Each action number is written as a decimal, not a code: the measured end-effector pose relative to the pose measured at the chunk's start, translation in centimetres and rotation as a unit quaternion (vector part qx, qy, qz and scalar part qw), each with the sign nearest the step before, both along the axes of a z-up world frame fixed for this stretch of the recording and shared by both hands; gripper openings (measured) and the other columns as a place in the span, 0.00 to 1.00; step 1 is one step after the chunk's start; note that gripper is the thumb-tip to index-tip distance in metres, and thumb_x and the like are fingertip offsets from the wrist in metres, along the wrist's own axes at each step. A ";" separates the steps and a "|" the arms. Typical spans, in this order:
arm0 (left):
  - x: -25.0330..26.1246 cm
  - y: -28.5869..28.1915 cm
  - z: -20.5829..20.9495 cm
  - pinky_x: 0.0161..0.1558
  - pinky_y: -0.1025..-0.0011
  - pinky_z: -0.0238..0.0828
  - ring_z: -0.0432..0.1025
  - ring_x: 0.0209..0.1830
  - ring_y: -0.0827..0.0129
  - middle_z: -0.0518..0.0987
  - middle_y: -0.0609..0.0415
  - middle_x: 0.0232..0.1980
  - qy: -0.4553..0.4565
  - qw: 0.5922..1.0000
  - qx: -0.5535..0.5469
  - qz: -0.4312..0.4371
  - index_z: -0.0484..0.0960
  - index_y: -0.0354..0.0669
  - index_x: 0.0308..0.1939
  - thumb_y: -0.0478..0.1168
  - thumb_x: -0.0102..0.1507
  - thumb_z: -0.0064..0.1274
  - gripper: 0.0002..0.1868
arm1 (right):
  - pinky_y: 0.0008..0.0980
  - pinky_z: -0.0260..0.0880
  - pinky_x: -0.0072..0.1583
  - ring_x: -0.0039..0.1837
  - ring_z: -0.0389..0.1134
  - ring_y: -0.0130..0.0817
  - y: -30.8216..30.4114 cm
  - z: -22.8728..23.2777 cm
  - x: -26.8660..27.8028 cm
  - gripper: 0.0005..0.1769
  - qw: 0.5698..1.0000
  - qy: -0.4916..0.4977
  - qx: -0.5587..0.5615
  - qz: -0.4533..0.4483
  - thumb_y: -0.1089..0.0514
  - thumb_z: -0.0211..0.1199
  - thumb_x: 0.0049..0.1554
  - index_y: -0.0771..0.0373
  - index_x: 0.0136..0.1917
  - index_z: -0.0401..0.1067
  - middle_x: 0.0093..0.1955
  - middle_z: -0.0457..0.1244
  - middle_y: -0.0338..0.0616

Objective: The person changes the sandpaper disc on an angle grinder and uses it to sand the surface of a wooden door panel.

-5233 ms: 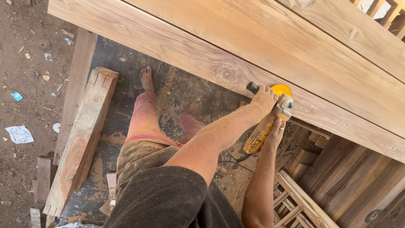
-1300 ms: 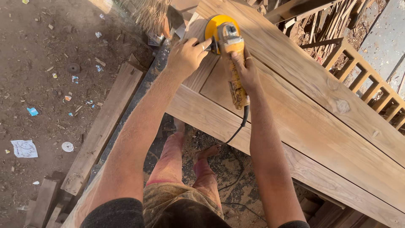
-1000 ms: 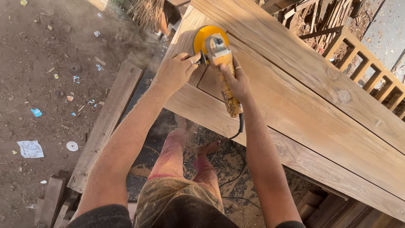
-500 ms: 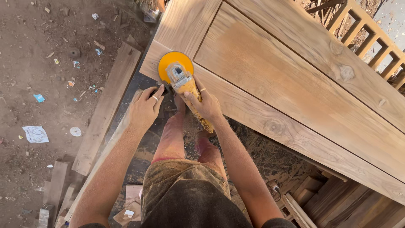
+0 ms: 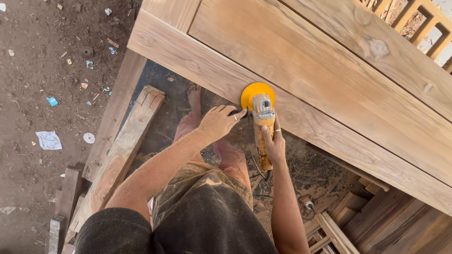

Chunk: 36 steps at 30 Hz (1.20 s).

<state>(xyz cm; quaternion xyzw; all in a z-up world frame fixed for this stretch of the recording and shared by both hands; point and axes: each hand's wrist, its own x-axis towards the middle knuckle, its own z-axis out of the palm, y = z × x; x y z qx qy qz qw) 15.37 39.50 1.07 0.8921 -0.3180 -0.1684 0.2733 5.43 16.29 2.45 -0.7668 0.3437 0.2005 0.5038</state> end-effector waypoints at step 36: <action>28.2 3.8 -5.7 0.55 0.53 0.63 0.71 0.55 0.49 0.77 0.41 0.56 -0.128 0.959 0.209 0.140 0.75 0.29 0.62 0.36 0.66 0.45 0.22 | 0.40 0.64 0.68 0.70 0.67 0.51 8.0 -2.4 33.1 0.48 0.989 -0.078 0.012 0.125 0.28 0.52 0.59 0.47 0.85 0.45 0.69 0.65 0.56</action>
